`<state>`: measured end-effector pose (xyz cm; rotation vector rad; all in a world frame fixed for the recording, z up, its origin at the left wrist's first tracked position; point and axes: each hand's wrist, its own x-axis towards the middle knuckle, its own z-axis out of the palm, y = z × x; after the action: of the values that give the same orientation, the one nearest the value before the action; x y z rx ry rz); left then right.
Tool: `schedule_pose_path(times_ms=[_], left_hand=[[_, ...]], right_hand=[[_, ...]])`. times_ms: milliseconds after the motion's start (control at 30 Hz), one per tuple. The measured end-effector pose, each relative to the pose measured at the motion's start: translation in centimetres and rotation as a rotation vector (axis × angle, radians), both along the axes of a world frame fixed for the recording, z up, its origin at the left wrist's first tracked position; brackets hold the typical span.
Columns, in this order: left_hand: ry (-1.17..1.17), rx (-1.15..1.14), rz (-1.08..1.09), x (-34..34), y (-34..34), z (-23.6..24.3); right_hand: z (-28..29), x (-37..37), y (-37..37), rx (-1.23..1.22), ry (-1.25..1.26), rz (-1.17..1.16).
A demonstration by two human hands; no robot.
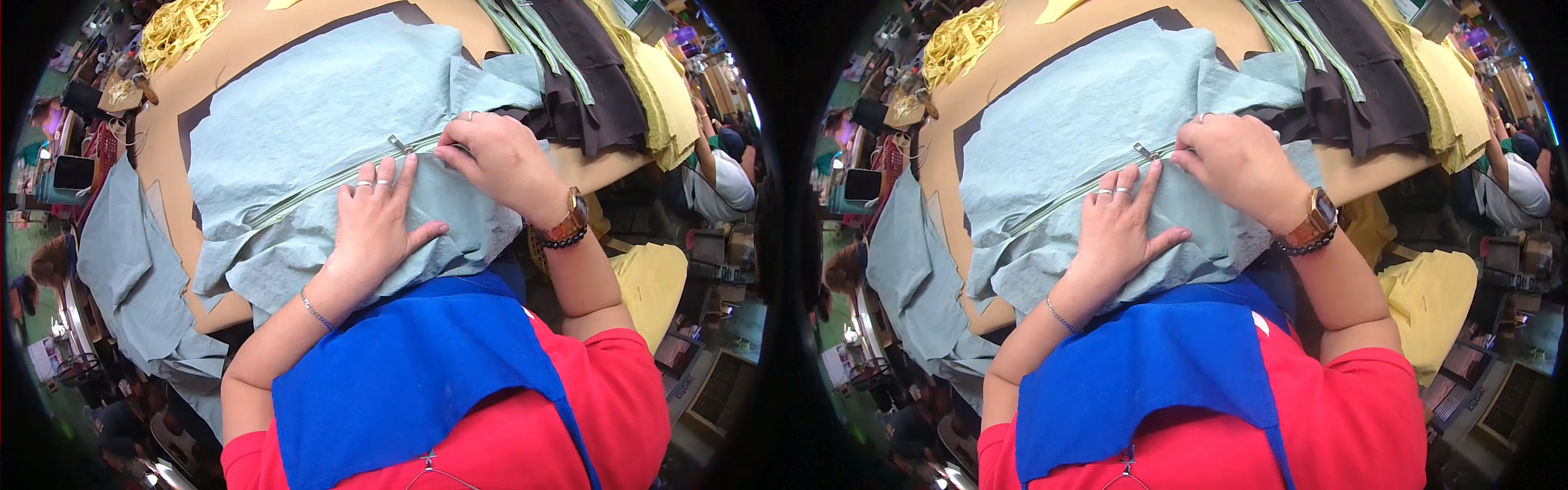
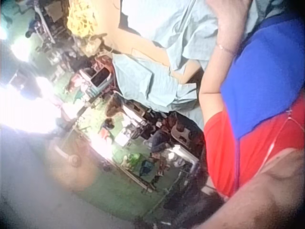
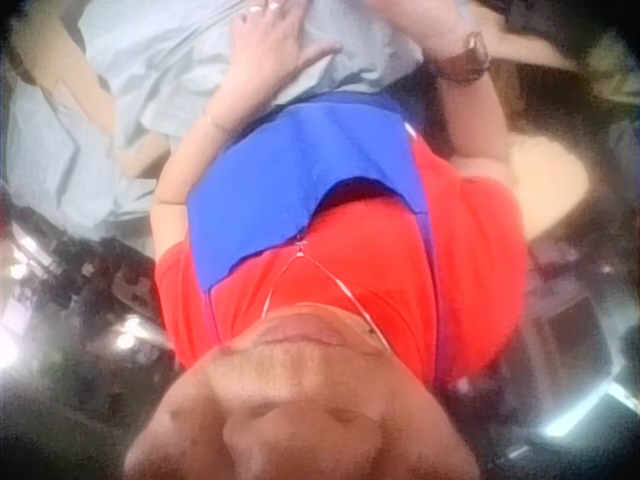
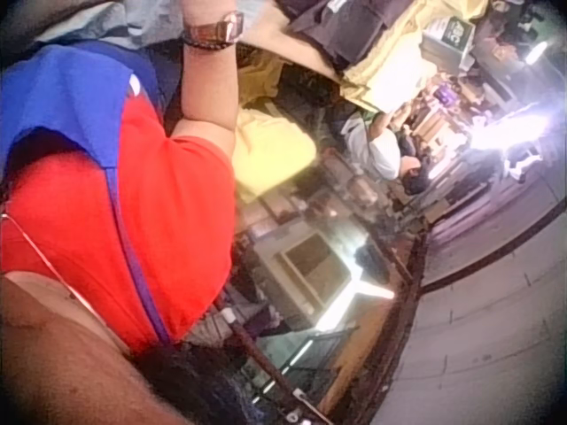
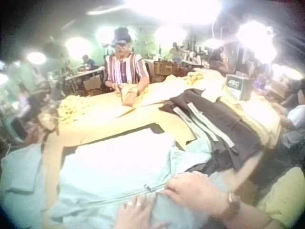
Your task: The person aligns a green zipper against a light green fabric piece on a work table and luego places a brown fabric piece over it to align the edges by hand.
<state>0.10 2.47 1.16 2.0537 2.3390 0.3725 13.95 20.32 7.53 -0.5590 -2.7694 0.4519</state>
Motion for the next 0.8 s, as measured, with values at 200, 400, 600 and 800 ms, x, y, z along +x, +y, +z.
schedule_pose_path(times_ms=[200, 400, 600, 800], left_hand=[[0.005, 0.003, 0.004, 0.2, 0.1, 0.0], [-0.002, 0.016, 0.0, 0.1, 0.1, -0.1], [-0.006, 0.03, 0.0, 0.1, 0.0, -0.1], [-0.016, 0.03, -0.013, 0.0, 0.2, 0.3]], right_hand=[[-2.4, -0.2, 2.1, -0.047, -0.013, -0.113], [-4.6, 0.5, 2.9, -0.166, 0.022, -0.112], [-4.6, 0.7, 2.9, -0.244, 0.027, -0.127], [-5.6, 1.0, 2.6, -0.206, 0.088, -0.155]])
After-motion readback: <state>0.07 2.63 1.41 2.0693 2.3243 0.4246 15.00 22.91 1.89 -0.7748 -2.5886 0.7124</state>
